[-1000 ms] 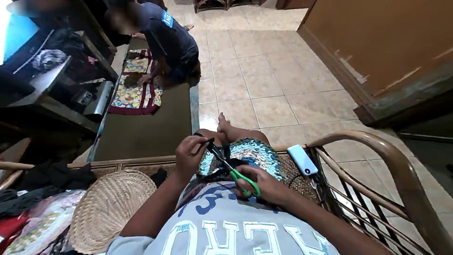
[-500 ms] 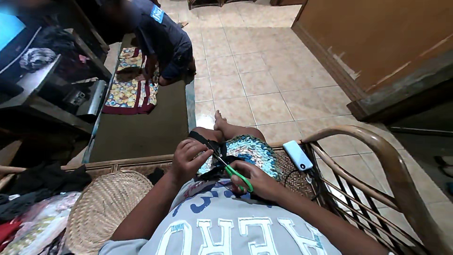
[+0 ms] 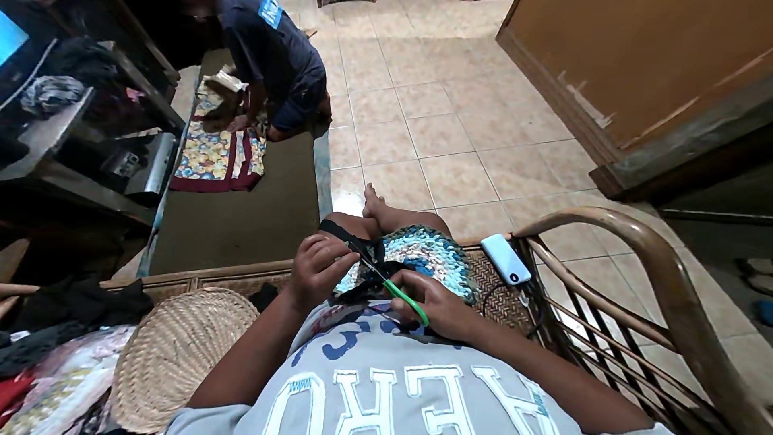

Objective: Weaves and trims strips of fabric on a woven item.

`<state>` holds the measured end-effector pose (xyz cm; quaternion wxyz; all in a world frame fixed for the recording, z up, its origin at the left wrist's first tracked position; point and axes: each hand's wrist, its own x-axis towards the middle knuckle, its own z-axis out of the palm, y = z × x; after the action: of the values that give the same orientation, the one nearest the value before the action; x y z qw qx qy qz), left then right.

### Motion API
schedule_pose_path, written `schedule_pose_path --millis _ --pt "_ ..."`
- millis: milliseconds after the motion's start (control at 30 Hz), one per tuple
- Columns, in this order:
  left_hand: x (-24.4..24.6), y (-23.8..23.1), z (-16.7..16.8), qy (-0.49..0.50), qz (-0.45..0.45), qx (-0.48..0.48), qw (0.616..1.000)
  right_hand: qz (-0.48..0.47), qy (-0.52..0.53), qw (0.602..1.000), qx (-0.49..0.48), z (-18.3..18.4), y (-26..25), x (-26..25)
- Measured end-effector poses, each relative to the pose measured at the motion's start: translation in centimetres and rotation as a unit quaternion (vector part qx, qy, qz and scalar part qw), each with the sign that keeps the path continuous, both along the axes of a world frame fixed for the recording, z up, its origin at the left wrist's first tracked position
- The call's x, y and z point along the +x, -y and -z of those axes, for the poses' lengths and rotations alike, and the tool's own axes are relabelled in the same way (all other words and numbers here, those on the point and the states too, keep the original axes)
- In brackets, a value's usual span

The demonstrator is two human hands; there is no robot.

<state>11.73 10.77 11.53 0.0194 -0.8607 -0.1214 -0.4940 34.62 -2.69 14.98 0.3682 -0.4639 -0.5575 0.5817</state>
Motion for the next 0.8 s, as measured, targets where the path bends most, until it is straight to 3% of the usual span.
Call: schedule_pose_path --millis 233,367,467,533,600,667,800 --pt "0.3 0.0 0.4 0.013 0.003 -0.019 1.000 -0.010 -0.004 1.000 -0.011 0.3 0.0 0.1" --pt "0.9 0.8 0.8 0.055 0.027 -0.160 0.985 -0.010 0.035 0.999 0.001 -0.1 0.4 1.7" --pt "1.3 1.6 0.7 0.120 0.049 -0.347 0.929 0.153 0.123 0.980 0.036 -0.3 1.8 4.6" --pt "1.6 1.9 0.4 0.137 0.040 -0.446 0.884 0.304 0.175 0.935 0.038 1.0 2.3 7.2" --pt "1.7 2.1 0.1 0.120 0.021 -0.525 0.842 0.389 0.272 0.880 0.024 4.3 2.9 10.8" --pt "1.8 2.1 -0.1 0.099 0.022 -0.584 0.806 0.404 0.351 0.844 -0.034 8.6 3.8 14.0" --pt "2.4 2.3 -0.2 0.079 0.021 -0.648 0.757 0.349 0.401 0.834 -0.145 14.6 5.7 15.6"
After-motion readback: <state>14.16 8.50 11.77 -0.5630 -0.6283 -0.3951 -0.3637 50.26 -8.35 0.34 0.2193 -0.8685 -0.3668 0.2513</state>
